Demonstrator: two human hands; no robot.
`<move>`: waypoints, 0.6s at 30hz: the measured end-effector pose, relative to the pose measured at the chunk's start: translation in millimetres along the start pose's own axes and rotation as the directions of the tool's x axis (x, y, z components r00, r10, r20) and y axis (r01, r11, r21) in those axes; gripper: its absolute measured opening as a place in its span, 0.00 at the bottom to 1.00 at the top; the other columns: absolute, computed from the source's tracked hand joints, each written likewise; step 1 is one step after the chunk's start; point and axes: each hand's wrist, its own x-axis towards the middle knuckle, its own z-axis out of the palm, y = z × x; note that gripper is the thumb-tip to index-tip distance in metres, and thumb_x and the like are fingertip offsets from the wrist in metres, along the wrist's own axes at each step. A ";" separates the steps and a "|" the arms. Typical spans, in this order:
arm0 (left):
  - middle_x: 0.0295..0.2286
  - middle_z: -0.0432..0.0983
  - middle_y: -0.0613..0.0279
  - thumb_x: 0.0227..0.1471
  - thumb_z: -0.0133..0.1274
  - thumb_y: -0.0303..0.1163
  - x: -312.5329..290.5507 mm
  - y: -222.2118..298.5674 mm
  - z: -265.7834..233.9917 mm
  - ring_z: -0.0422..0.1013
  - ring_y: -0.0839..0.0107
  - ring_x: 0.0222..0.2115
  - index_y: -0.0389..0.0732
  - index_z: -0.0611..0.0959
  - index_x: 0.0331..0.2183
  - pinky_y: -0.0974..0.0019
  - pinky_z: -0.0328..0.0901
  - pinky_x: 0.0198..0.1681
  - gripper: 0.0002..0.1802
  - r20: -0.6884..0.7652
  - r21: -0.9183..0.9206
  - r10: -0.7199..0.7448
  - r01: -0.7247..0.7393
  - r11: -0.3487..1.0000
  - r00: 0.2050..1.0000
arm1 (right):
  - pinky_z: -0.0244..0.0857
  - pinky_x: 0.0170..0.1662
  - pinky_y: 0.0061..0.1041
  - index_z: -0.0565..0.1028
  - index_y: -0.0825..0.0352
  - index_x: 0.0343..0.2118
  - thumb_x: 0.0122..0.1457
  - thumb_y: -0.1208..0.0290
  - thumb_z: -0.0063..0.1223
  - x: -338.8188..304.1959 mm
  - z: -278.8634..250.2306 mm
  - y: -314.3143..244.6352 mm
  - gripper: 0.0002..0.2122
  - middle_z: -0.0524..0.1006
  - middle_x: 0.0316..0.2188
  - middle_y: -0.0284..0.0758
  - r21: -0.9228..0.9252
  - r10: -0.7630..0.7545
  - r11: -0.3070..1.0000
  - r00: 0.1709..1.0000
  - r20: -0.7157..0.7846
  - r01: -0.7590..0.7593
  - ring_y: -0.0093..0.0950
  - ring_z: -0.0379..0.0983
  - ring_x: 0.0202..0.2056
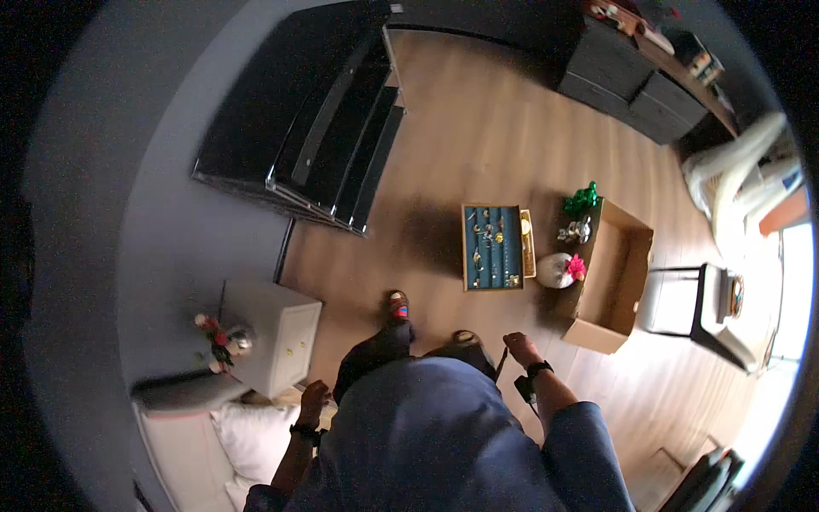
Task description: Tidying a room by arranging items in a cabinet and on furniture.
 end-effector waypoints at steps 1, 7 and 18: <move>0.35 0.73 0.65 0.55 0.53 0.38 30.1 22.4 -3.9 0.72 0.71 0.34 0.42 0.72 0.49 0.67 0.66 0.39 0.21 0.031 0.044 0.017 -0.019 0.999 0.999 | 0.70 0.40 0.29 0.76 0.65 0.36 0.62 0.66 0.43 0.3 10.6 5.2 0.11 0.77 0.36 0.39 0.126 0.117 0.986 0.991 -0.067 -0.108 0.34 0.75 0.36; 0.41 0.72 0.61 0.57 0.52 0.43 105.8 185.4 -12.3 0.70 0.69 0.40 0.38 0.67 0.55 0.68 0.64 0.44 0.30 0.300 0.407 0.124 -0.244 0.880 0.946 | 0.68 0.43 0.28 0.75 0.66 0.47 0.58 0.55 0.46 12.9 -28.3 -193.2 0.21 0.79 0.35 0.42 0.571 0.558 0.673 0.829 0.025 -0.470 0.33 0.76 0.39; 0.46 0.72 0.54 0.58 0.51 0.35 184.4 438.8 185.3 0.69 0.71 0.47 0.34 0.68 0.54 0.69 0.62 0.52 0.25 0.600 0.387 0.259 -0.558 0.734 0.757 | 0.66 0.30 0.27 0.77 0.69 0.34 0.58 0.61 0.45 73.4 5.7 -172.0 0.15 0.76 0.24 0.34 0.673 0.675 0.568 0.736 -0.051 -0.474 0.25 0.72 0.27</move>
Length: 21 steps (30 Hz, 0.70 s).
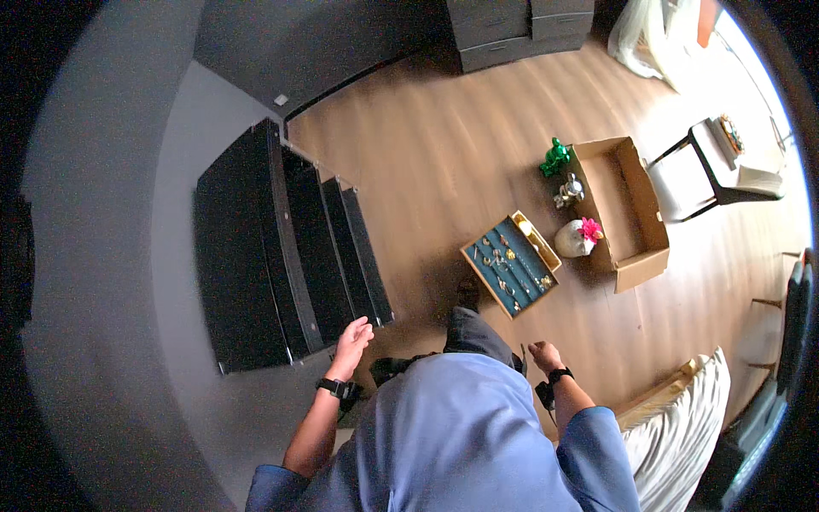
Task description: Tidying a room by arranging items in a cabinet and on furniture.
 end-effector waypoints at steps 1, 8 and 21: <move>0.45 0.73 0.54 0.58 0.51 0.34 11.2 10.8 -3.9 0.69 0.71 0.46 0.34 0.69 0.54 0.69 0.63 0.52 0.24 0.006 -0.001 0.007 -0.007 1.000 1.000 | 0.66 0.30 0.27 0.77 0.69 0.34 0.58 0.61 0.45 8.3 -0.3 -9.1 0.15 0.76 0.24 0.34 0.013 0.001 1.000 1.000 0.000 -0.001 0.25 0.72 0.27; 0.46 0.72 0.58 0.58 0.50 0.43 92.2 92.1 -29.2 0.71 0.72 0.42 0.36 0.67 0.55 0.69 0.65 0.43 0.30 0.046 0.161 -0.037 0.029 0.986 0.998 | 0.66 0.38 0.34 0.76 0.72 0.34 0.60 0.57 0.46 68.8 -49.5 -135.8 0.19 0.77 0.26 0.47 0.222 -0.098 0.967 0.986 -0.132 0.126 0.38 0.75 0.32; 0.41 0.74 0.62 0.57 0.52 0.41 339.7 232.0 -4.2 0.71 0.76 0.39 0.36 0.68 0.54 0.73 0.65 0.40 0.28 0.421 0.526 -0.175 -0.083 0.846 0.890 | 0.56 0.21 0.15 0.70 0.65 0.36 0.62 0.59 0.48 58.0 -27.7 -200.2 0.12 0.67 0.21 0.24 0.990 0.381 0.143 0.923 -0.053 -0.002 0.14 0.64 0.21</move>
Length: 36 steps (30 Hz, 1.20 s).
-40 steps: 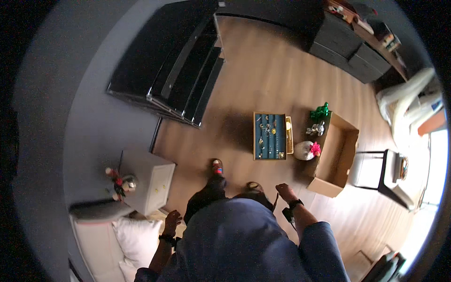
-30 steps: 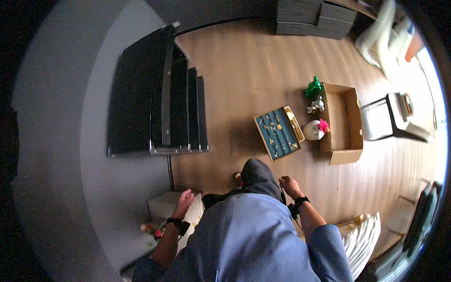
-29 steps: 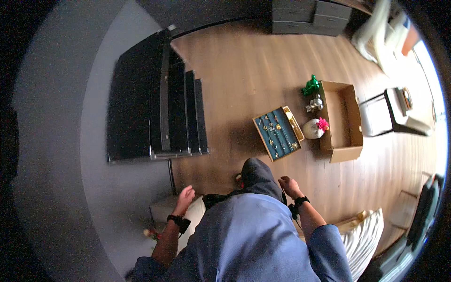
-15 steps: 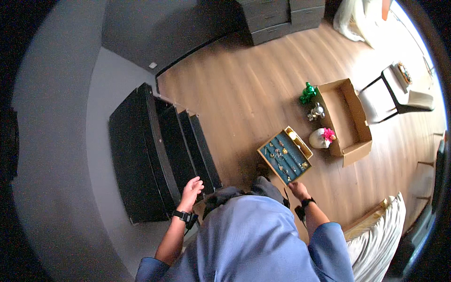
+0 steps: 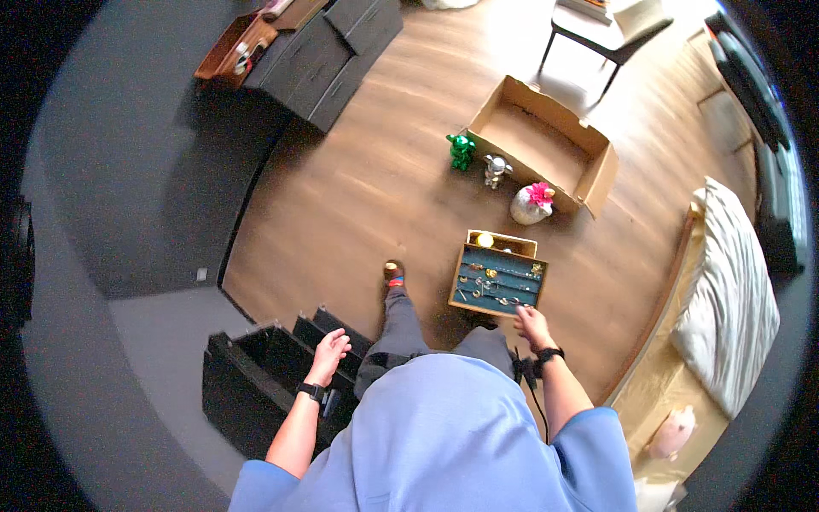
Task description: Tidying a room by arranging items in a cabinet and on furniture.
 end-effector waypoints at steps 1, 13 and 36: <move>0.41 0.74 0.62 0.57 0.52 0.41 23.1 12.1 -10.2 0.71 0.76 0.39 0.36 0.68 0.54 0.73 0.65 0.40 0.28 0.031 0.028 0.009 -0.010 1.000 0.999 | 0.59 0.22 0.17 0.68 0.63 0.37 0.64 0.57 0.45 -6.6 -8.5 14.6 0.13 0.69 0.23 0.25 0.128 0.049 0.991 0.997 -0.063 -0.040 0.16 0.65 0.21; 0.36 0.74 0.61 0.56 0.51 0.38 231.9 139.3 -123.3 0.71 0.76 0.31 0.33 0.71 0.51 0.73 0.65 0.31 0.25 0.351 0.490 -0.044 -0.144 0.860 0.935 | 0.66 0.34 0.18 0.70 0.65 0.49 0.63 0.58 0.47 -123.6 172.8 98.1 0.18 0.75 0.37 0.30 0.359 0.104 0.931 0.900 -0.423 0.061 0.19 0.72 0.34; 0.48 0.69 0.45 0.38 0.55 0.69 240.6 332.8 142.7 0.68 0.52 0.50 0.33 0.66 0.52 0.54 0.65 0.51 0.54 0.678 0.312 -0.403 -0.737 -0.600 0.615 | 0.61 0.23 0.26 0.75 0.66 0.25 0.57 0.47 0.52 -70.6 424.7 73.9 0.22 0.73 0.22 0.29 0.591 0.247 0.800 0.953 -0.177 -0.098 0.21 0.66 0.21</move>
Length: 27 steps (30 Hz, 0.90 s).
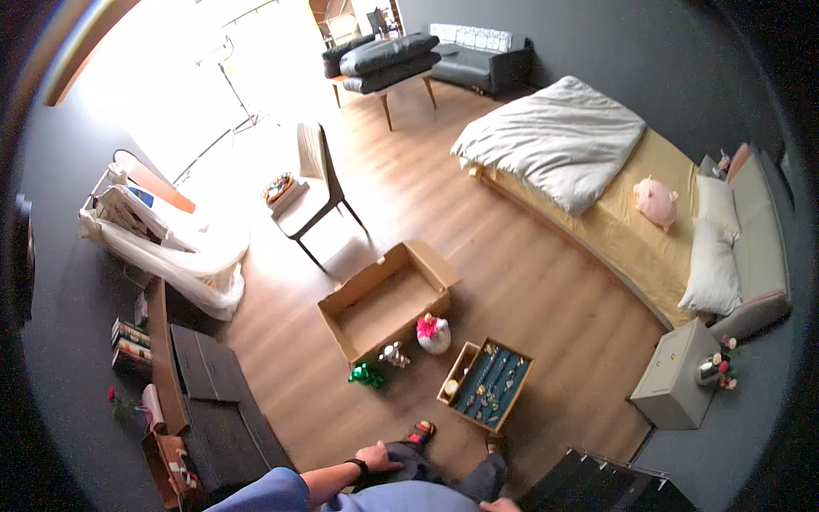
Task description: Tidying a room by arranging items in a cabinet and on furniture.
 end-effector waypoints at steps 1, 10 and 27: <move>0.46 0.73 0.48 0.41 0.52 0.70 -5.9 -13.1 -14.6 0.70 0.54 0.49 0.34 0.73 0.49 0.56 0.65 0.50 0.49 -0.035 0.053 0.010 -0.008 0.999 0.999 | 0.66 0.34 0.32 0.80 0.68 0.26 0.56 0.55 0.53 -3.0 36.8 0.0 0.18 0.79 0.25 0.43 0.069 -0.174 0.979 0.966 -0.189 0.190 0.29 0.71 0.27; 0.29 0.77 0.49 0.57 0.43 0.52 68.3 -138.4 32.0 0.74 0.52 0.33 0.40 0.79 0.40 0.54 0.68 0.36 0.25 0.053 0.049 0.610 -0.612 0.789 0.791 | 0.51 0.56 0.25 0.55 0.74 0.57 0.57 0.46 0.46 -82.4 163.4 36.2 0.36 0.60 0.57 0.39 0.722 -0.693 0.407 0.704 -0.155 0.559 0.28 0.59 0.55; 0.25 0.77 0.51 0.57 0.44 0.45 80.3 -82.9 -8.0 0.75 0.52 0.30 0.39 0.78 0.33 0.54 0.69 0.31 0.18 0.090 0.462 0.781 -0.720 0.518 0.619 | 0.65 0.40 0.26 0.75 0.65 0.34 0.61 0.69 0.46 0.7 165.4 -24.9 0.07 0.73 0.31 0.31 0.536 -0.426 0.767 0.905 0.014 0.353 0.23 0.69 0.34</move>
